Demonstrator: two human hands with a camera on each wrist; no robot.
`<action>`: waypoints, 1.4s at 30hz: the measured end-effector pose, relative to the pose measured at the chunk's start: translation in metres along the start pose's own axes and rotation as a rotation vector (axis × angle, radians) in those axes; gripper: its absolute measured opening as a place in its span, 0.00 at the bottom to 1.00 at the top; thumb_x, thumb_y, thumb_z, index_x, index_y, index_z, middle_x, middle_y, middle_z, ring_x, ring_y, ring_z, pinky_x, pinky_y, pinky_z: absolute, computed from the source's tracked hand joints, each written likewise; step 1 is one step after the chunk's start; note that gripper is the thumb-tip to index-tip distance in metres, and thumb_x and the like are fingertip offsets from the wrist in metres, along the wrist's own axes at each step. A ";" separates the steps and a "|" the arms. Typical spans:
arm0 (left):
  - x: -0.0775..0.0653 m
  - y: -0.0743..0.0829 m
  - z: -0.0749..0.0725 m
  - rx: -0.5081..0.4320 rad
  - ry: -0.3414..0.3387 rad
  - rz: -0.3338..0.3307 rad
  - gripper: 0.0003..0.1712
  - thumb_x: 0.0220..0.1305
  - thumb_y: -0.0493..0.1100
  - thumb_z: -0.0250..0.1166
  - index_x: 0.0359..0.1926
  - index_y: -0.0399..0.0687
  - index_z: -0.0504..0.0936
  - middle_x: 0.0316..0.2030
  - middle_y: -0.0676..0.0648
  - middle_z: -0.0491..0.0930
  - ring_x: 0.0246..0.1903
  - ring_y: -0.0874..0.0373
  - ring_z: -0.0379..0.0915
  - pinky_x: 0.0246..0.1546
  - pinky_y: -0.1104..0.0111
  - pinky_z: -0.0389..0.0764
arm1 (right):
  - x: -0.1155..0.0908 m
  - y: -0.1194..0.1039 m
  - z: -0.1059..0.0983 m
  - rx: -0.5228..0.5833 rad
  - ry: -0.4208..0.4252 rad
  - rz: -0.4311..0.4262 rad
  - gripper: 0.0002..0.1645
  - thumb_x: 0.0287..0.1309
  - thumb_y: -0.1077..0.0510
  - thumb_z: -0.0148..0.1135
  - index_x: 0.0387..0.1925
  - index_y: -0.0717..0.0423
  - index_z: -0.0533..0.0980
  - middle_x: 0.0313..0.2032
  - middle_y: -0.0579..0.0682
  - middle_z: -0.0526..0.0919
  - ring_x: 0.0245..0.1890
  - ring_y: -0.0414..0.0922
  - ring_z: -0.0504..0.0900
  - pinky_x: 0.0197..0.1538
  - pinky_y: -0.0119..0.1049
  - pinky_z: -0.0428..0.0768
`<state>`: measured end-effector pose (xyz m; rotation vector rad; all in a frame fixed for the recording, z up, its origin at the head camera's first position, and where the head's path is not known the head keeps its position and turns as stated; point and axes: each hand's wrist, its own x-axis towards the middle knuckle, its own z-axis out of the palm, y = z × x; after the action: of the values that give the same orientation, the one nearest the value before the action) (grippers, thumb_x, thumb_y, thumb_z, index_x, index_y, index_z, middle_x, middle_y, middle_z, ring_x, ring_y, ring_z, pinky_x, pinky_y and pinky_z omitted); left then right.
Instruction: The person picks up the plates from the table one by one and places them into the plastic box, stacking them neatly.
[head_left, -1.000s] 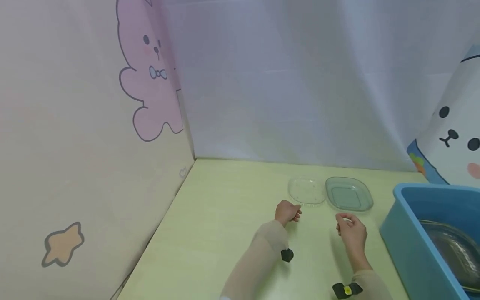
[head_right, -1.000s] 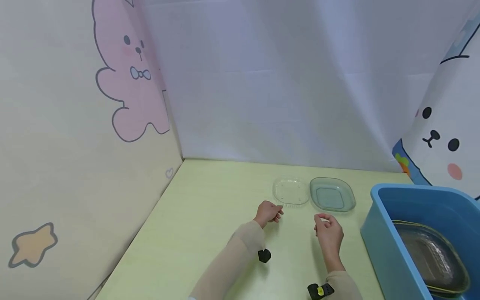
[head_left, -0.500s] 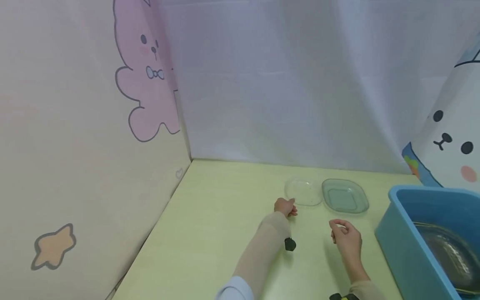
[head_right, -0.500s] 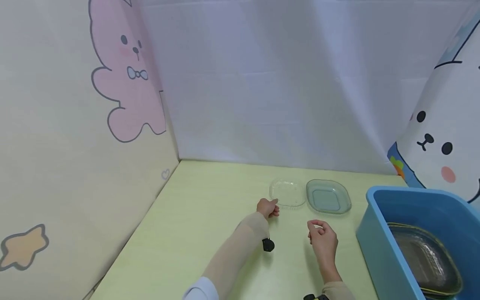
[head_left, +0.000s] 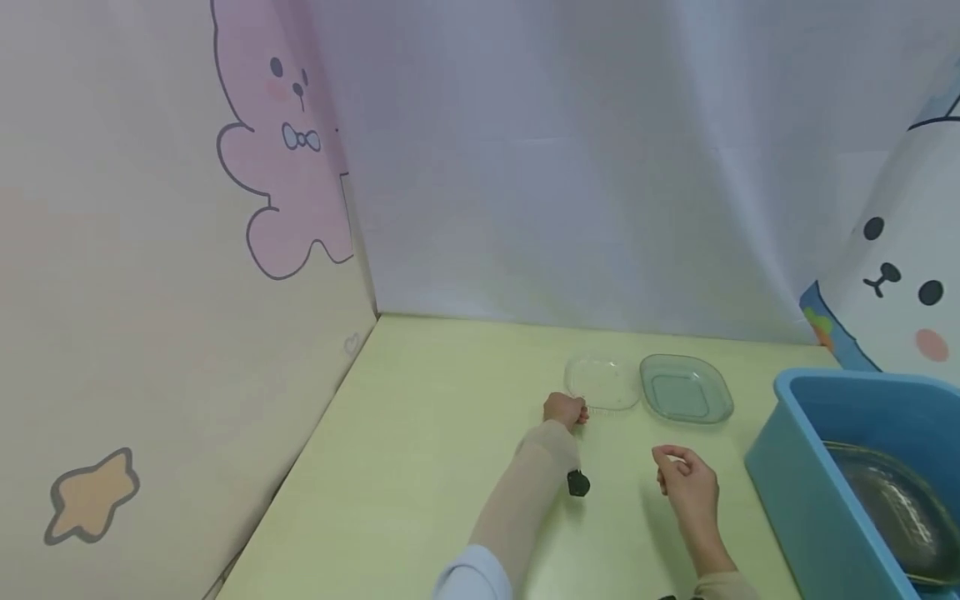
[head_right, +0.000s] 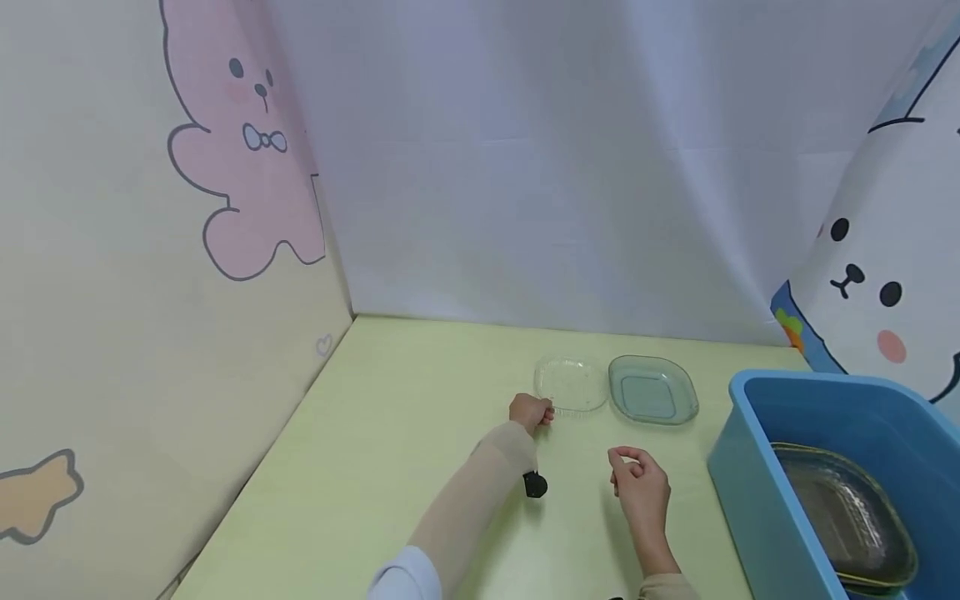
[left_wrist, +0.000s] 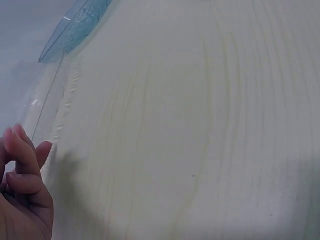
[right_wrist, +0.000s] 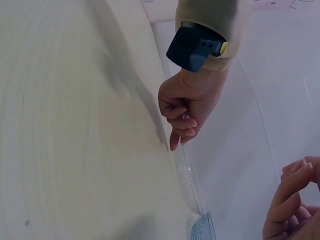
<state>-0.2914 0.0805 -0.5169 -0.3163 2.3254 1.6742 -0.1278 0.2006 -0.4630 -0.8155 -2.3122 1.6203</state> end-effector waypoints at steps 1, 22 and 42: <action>0.001 0.002 -0.002 0.014 0.008 0.002 0.14 0.59 0.40 0.60 0.20 0.40 0.83 0.17 0.47 0.82 0.10 0.68 0.68 0.17 0.77 0.67 | 0.001 0.000 0.000 0.000 0.001 -0.006 0.18 0.60 0.50 0.56 0.43 0.61 0.72 0.12 0.37 0.71 0.15 0.33 0.69 0.22 0.29 0.69; -0.055 -0.006 -0.106 0.184 -0.107 0.400 0.12 0.57 0.38 0.55 0.24 0.37 0.81 0.11 0.53 0.74 0.10 0.64 0.69 0.13 0.76 0.61 | 0.000 0.004 -0.006 -0.008 -0.024 0.015 0.17 0.60 0.52 0.55 0.43 0.62 0.72 0.14 0.40 0.74 0.15 0.33 0.70 0.22 0.30 0.71; -0.098 -0.062 -0.154 0.347 -0.143 0.531 0.11 0.60 0.41 0.56 0.23 0.46 0.81 0.09 0.57 0.66 0.08 0.68 0.61 0.12 0.75 0.66 | -0.026 0.003 0.033 -0.333 -0.447 -0.238 0.31 0.69 0.43 0.37 0.20 0.59 0.70 0.17 0.47 0.71 0.19 0.38 0.68 0.25 0.29 0.67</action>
<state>-0.1920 -0.0822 -0.4931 0.5127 2.6715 1.3755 -0.1211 0.1606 -0.4746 -0.2210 -2.9065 1.4480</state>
